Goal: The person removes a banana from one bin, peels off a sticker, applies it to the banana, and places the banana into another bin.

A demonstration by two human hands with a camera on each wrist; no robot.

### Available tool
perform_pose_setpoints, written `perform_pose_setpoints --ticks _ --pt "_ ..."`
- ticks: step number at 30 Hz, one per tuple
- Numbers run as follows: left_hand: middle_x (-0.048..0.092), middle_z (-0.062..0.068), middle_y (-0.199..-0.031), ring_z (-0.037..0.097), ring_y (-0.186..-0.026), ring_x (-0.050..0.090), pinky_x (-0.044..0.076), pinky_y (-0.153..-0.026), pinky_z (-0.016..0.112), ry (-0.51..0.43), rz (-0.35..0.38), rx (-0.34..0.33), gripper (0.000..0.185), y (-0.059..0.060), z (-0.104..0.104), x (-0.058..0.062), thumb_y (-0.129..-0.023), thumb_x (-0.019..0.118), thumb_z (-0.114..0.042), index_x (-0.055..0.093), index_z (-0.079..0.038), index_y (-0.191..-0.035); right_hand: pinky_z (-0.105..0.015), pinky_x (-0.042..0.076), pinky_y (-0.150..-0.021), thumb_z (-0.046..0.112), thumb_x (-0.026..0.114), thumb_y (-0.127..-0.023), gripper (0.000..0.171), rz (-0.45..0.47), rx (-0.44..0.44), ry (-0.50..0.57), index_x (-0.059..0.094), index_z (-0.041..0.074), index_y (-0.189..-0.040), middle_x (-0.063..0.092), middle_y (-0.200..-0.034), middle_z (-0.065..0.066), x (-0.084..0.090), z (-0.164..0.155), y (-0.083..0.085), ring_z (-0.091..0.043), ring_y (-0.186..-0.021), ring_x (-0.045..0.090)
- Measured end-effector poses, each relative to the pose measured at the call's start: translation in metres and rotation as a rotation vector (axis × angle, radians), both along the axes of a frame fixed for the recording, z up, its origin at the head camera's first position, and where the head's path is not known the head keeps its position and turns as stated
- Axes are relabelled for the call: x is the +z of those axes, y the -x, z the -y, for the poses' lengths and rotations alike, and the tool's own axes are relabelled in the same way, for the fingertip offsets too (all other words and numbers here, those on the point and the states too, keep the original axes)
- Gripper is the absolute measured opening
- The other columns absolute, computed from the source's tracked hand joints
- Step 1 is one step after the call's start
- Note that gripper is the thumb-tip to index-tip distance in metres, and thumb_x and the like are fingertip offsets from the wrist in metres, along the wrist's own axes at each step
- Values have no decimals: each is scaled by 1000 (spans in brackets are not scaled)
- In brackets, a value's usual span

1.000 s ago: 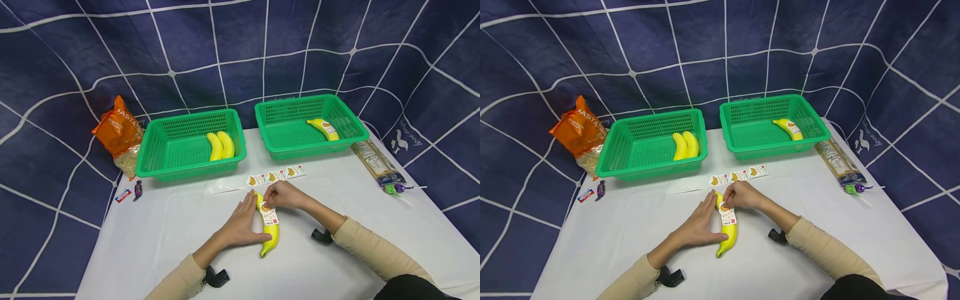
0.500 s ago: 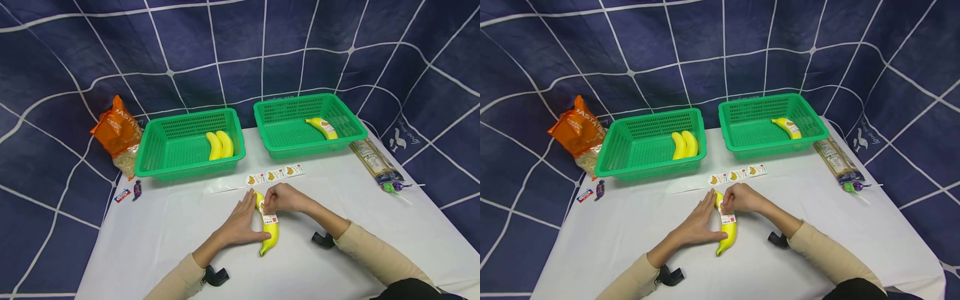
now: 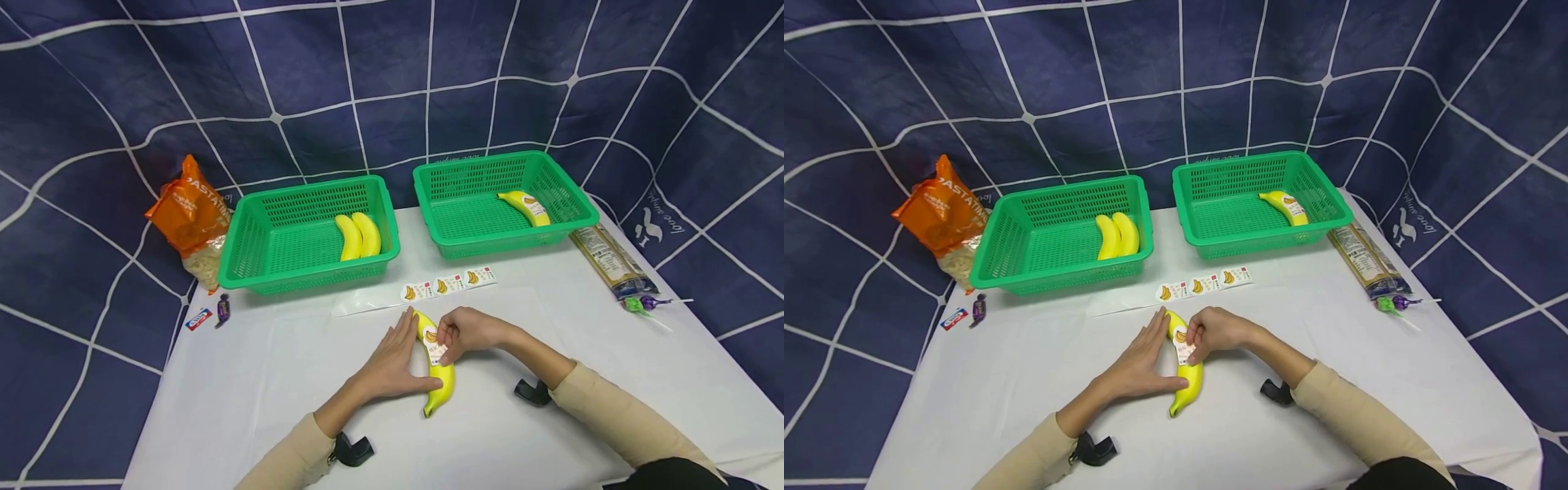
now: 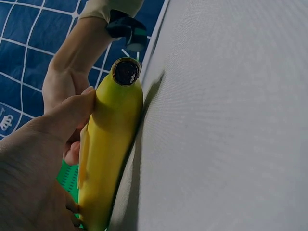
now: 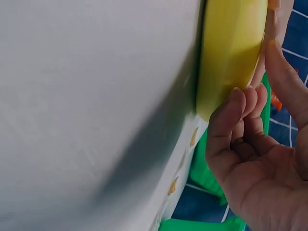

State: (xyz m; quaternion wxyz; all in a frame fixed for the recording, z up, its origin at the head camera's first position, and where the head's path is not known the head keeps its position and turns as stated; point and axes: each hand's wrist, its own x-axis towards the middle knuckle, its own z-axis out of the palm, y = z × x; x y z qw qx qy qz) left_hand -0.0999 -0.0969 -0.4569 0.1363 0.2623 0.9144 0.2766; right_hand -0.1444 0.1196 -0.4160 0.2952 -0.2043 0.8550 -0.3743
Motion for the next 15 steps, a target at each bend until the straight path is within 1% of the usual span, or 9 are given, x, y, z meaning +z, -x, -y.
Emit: perform_pose_setpoints --ticks 8,12,15 --pt "-6 9 -166 22 -154 -1 17 -122 52 -4 -11 -5 123 1 0 -2 -73 67 -70 4 -5 -157 -18 42 -54 15 88 -68 24 6 48 -15 66 10 -76 59 -63 5 -3 -9 -14 -8 -59 51" --pt "-7 9 -166 22 -153 -2 16 -122 52 -4 0 -4 123 1 0 -1 -74 66 -71 3 -5 -157 -18 43 -54 17 89 -67 25 -10 67 -32 66 10 -74 60 -63 6 -3 -11 -17 -8 -59 51" --pt "-9 6 -165 20 -153 -3 15 -123 50 3 13 -2 123 2 0 -1 -74 66 -71 2 -6 -157 -18 43 -54 20 89 -67 26 -42 87 -57 65 12 -71 59 -62 7 -3 -12 -17 -6 -58 51"
